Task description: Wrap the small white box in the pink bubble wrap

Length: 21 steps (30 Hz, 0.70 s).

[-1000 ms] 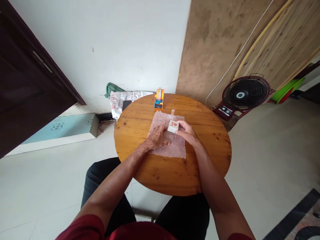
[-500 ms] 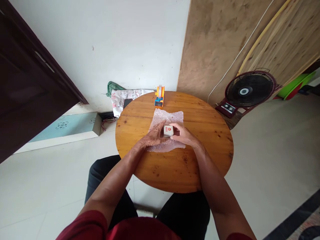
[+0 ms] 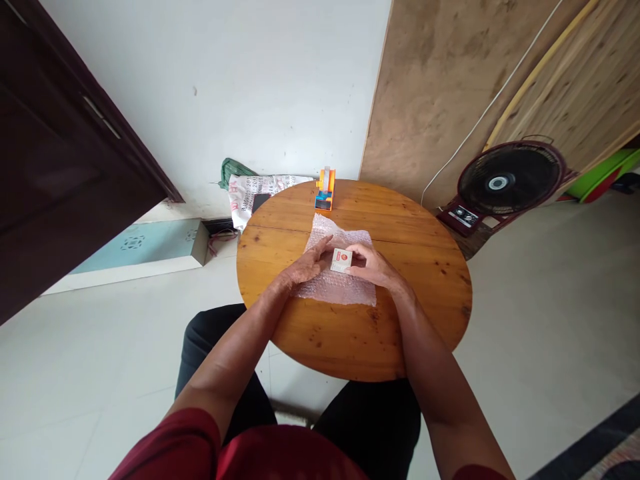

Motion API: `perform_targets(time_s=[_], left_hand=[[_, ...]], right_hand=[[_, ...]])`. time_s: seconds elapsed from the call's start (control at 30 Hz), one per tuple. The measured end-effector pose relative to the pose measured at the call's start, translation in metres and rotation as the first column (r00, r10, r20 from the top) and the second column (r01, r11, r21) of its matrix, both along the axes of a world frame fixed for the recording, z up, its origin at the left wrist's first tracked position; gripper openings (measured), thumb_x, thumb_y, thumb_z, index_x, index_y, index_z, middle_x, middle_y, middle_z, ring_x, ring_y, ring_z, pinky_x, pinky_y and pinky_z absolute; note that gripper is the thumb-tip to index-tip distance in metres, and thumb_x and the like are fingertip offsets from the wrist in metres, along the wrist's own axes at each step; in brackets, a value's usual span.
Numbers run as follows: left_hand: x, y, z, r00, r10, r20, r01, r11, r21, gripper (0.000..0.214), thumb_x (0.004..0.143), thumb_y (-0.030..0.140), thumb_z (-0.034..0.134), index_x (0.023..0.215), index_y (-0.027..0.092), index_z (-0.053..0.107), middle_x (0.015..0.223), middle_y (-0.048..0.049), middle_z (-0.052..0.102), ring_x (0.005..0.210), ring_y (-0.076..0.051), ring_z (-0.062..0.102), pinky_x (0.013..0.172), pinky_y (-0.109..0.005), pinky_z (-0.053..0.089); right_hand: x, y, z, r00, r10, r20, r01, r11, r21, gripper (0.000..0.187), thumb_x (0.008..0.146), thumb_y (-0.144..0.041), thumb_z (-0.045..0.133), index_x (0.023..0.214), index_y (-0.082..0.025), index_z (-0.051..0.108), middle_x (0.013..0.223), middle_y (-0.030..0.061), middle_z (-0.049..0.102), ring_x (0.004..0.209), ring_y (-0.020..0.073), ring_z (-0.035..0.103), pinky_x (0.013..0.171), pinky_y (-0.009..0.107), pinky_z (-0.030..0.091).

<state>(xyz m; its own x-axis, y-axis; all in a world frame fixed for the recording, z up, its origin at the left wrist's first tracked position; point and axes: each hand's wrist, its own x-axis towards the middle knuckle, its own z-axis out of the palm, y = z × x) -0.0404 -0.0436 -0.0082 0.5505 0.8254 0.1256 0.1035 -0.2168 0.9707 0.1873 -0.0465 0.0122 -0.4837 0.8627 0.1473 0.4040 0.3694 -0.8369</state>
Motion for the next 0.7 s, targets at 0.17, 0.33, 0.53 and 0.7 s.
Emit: perform_targets(time_s=[0.17, 0.33, 0.53, 0.7], left_hand=[[0.0, -0.002, 0.004, 0.999, 0.012, -0.035, -0.011, 1.0, 0.008, 0.079, 0.078, 0.019, 0.053, 0.152, 0.015, 0.026, 0.14, -0.0123, 0.056, 0.13, -0.026, 0.052, 0.115, -0.045, 0.035], [0.0, -0.002, 0.007, 0.996, 0.034, -0.085, -0.033, 0.999, 0.011, 0.077, 0.08, 0.022, 0.055, 0.152, 0.016, 0.03, 0.14, -0.01, 0.058, 0.131, -0.026, 0.051, 0.115, -0.043, 0.036], [0.0, -0.006, 0.011, 0.997, 0.014, -0.076, -0.015, 1.0, -0.015, 0.078, 0.073, 0.015, 0.057, 0.148, 0.016, 0.037, 0.136, -0.01, 0.061, 0.129, -0.028, 0.054, 0.112, -0.045, 0.04], [0.0, -0.009, 0.02, 0.998, -0.033, -0.055, 0.036, 0.998, 0.05, 0.066, 0.071, 0.014, 0.06, 0.137, 0.018, 0.054, 0.135, -0.0088, 0.062, 0.127, -0.029, 0.055, 0.11, -0.044, 0.042]], right_hand=[[0.001, 0.001, 0.0, 1.0, -0.002, 0.018, 0.002, 1.0, -0.016, 0.038, 0.07, -0.031, 0.074, 0.106, -0.024, 0.064, 0.1, 0.0011, 0.071, 0.093, 0.0242, 0.066, 0.085, 0.039, 0.051], [0.001, 0.002, 0.0, 1.0, 0.027, 0.005, -0.027, 0.999, 0.017, 0.035, 0.071, -0.031, 0.075, 0.104, -0.024, 0.065, 0.1, 0.0019, 0.07, 0.093, 0.0249, 0.066, 0.086, 0.04, 0.051], [0.001, 0.002, -0.001, 0.999, 0.003, 0.053, -0.005, 0.999, 0.035, 0.038, 0.071, -0.03, 0.075, 0.107, -0.025, 0.064, 0.101, 0.0016, 0.07, 0.094, 0.0252, 0.066, 0.087, 0.041, 0.051], [0.002, -0.001, 0.0, 1.0, 0.014, 0.0, -0.014, 1.0, -0.022, 0.054, 0.069, -0.028, 0.078, 0.12, -0.025, 0.06, 0.115, 0.0041, 0.068, 0.104, 0.0263, 0.065, 0.094, 0.043, 0.051]])
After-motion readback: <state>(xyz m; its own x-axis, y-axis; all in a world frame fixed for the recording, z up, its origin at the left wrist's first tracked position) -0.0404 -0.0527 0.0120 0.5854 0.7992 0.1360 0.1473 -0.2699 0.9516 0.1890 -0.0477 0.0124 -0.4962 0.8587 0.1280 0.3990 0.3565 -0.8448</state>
